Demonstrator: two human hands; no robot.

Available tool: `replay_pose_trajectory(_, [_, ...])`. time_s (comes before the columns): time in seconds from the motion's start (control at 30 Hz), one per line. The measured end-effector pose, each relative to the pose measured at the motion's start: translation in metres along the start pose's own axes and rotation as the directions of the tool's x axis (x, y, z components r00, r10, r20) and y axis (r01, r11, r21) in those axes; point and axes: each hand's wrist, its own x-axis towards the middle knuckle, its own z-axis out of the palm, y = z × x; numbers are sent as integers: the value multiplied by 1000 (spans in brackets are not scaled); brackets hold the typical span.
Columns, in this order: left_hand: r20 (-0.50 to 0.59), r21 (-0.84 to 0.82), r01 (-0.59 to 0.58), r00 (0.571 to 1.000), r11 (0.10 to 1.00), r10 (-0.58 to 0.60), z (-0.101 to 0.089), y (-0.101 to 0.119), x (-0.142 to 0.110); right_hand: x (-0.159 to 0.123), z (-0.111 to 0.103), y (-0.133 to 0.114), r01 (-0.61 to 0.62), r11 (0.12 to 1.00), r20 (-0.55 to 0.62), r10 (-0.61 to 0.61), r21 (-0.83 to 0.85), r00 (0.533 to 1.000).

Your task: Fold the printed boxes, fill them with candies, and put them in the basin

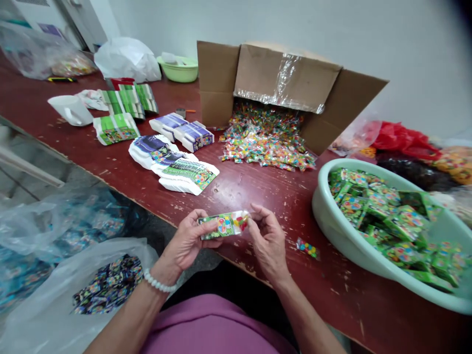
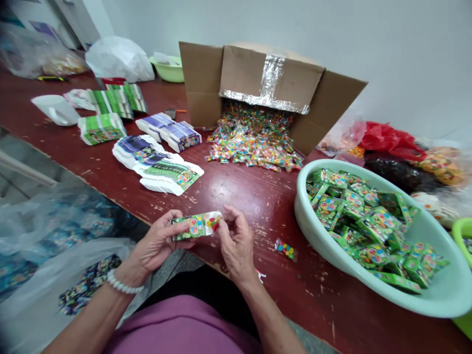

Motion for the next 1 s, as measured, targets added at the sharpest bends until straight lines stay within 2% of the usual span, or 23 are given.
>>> replay_pose_trajectory(0.07, [125, 34, 56, 990, 998, -60, 1, -7, -5, 0, -2, 1, -12, 1000, 18, 12, -17, 1000])
replay_pose_trajectory(0.17, [338, 58, 154, 927, 986, -164, 3, -20, -10, -1, -5, 1, -67, 998, 50, 68, -17, 996])
replay_pose_trajectory(0.23, [417, 77, 192, 885, 978, -206, 7, -26, -12, -1, -7, 0, -64, 995, 76, 70, -80, 995])
replay_pose_trajectory(0.3, [444, 105, 194, 868, 975, -221, 10, -29, -12, -2, -11, -3, 21, 982, 92, -3, -188, 996])
replay_pose_trajectory(0.4, [429, 126, 125, 888, 984, -168, 14, -27, -12, -1, -22, -12, 217, 925, 209, -156, -313, 966])
replay_pose_trajectory(0.47, [403, 135, 71, 907, 988, -120, 16, -24, -12, 0, -29, -17, 269, 909, 337, -157, -318, 928])
replay_pose_trajectory(0.5, [388, 135, 57, 915, 989, -106, 17, -23, -12, 0, -31, -18, 244, 926, 372, -126, -289, 920])
replay_pose_trajectory(0.57, [337, 104, 68, 936, 992, -100, 20, -22, -11, -1, -32, -18, 80, 985, 342, -22, -154, 939])
replay_pose_trajectory(0.63, [259, 53, 116, 958, 992, -126, 22, -22, -10, -4, -30, -16, -169, 984, 288, 146, 56, 946])
replay_pose_trajectory(0.67, [223, 35, 135, 965, 990, -139, 22, -23, -10, -6, -28, -14, -288, 945, 294, 234, 153, 927])
replay_pose_trajectory(0.73, [185, 35, 132, 973, 991, -136, 23, -25, -10, -9, -24, -11, -464, 845, 376, 353, 264, 857])
replay_pose_trajectory(0.8, [190, 65, 77, 978, 995, -88, 25, -28, -11, -11, -20, -9, -555, 776, 468, 388, 298, 794])
replay_pose_trajectory(0.87, [209, 97, 18, 977, 995, -38, 27, -29, -12, -13, -16, -7, -599, 735, 524, 391, 318, 757])
replay_pose_trajectory(0.9, [208, 108, -3, 978, 994, -20, 28, -28, -13, -13, -15, -6, -593, 735, 524, 381, 327, 761])
replay_pose_trajectory(0.93, [197, 115, -15, 980, 993, -8, 29, -28, -14, -13, -13, -6, -554, 764, 499, 357, 331, 790])
replay_pose_trajectory(1.0, [170, 116, -11, 985, 993, -9, 31, -26, -15, -12, -12, -5, -365, 886, 373, 249, 285, 894])
